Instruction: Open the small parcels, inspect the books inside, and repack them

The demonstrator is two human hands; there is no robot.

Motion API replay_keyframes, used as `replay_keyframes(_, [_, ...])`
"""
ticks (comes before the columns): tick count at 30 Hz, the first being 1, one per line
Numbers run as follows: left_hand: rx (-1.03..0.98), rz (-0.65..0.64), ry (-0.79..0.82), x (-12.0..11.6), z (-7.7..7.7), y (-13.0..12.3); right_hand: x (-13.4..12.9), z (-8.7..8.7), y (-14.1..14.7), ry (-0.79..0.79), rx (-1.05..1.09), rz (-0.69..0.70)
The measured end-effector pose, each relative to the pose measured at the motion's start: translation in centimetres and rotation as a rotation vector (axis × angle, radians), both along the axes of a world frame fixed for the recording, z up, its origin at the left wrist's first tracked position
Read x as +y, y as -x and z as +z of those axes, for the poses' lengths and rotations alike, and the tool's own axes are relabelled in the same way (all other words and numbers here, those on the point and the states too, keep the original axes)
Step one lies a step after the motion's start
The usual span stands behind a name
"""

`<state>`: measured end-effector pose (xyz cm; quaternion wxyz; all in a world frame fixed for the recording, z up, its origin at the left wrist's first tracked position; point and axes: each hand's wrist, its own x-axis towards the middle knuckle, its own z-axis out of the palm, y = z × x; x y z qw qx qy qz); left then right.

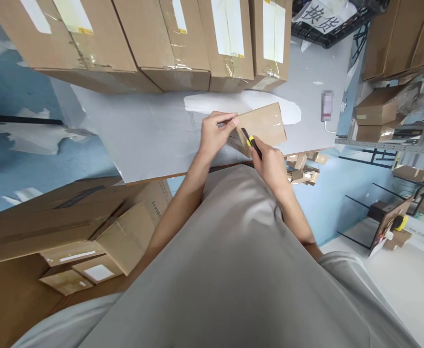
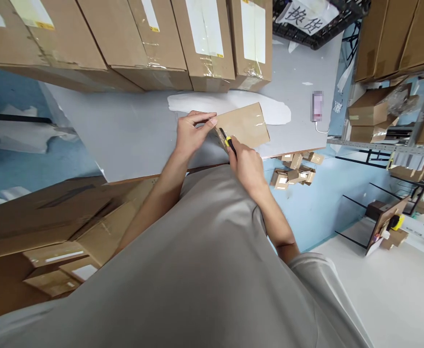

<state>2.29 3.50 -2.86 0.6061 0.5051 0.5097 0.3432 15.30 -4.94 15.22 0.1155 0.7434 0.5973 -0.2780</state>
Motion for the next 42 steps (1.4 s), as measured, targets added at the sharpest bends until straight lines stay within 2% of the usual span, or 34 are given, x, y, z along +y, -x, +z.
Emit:
replay_keyframes(6, [0.009,-0.004,-0.026,0.2,-0.7,0.0,0.8,-1.8,-0.6,0.019,0.020,0.041])
replay_keyframes(11, [0.017,0.003,-0.012,0.1,-0.7,-0.2,1.3,-1.3,-0.1,0.109,-0.032,0.078])
replay_keyframes(19, [0.036,0.024,-0.029,-0.3,-0.1,-0.6,1.8,-0.5,2.7,0.232,-0.221,0.026])
replay_keyframes(27, [0.048,0.039,-0.027,-0.8,0.9,-0.9,0.8,-1.5,2.0,0.208,-0.226,0.043])
replay_keyframes(33, [0.037,0.031,-0.023,-0.9,1.1,-1.0,-0.7,-1.1,1.7,0.250,-0.243,0.020])
replay_keyframes(37, [0.086,0.053,-0.032,-1.1,1.5,-1.3,-0.8,-0.8,1.5,0.243,-0.227,0.023])
replay_keyframes(42, [0.110,0.019,-0.058,-1.7,1.5,-1.8,-0.8,-0.8,0.7,0.278,-0.220,0.006])
